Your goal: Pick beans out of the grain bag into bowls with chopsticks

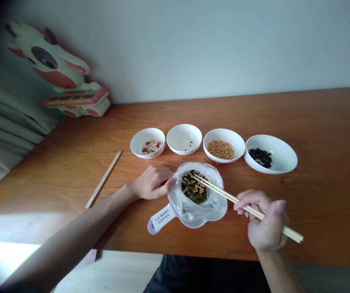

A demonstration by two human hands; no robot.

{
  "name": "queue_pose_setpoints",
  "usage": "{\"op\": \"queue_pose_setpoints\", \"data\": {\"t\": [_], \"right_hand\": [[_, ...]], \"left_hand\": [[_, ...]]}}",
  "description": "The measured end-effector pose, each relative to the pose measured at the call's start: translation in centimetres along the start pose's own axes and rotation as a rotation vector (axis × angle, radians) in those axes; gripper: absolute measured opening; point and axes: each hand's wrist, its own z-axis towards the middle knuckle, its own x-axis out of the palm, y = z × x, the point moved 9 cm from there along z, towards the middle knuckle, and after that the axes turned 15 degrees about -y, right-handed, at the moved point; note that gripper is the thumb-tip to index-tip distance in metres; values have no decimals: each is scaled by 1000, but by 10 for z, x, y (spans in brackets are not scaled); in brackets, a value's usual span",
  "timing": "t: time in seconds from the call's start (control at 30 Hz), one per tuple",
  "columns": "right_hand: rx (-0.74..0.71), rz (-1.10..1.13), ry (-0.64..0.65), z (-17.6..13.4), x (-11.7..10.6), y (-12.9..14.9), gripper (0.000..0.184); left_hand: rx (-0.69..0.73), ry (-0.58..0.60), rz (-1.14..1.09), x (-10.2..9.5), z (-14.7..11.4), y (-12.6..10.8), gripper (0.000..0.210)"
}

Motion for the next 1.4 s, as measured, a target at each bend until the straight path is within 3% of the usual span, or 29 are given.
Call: {"op": "queue_pose_setpoints", "data": {"t": [0.23, 0.53, 1.1, 1.4], "right_hand": [[-30, 53, -41, 0, -5, 4, 73], [18, 32, 90, 1, 6, 1, 77], [20, -51, 62, 0, 8, -6, 54], [-6, -33, 29, 0, 7, 0, 59]], "left_hand": [[-2, -2, -4, 0, 0, 0, 45], [-2, -8, -1, -1, 0, 0, 46], [1, -10, -12, 0, 0, 0, 48], [-4, -6, -10, 0, -1, 1, 46]]}}
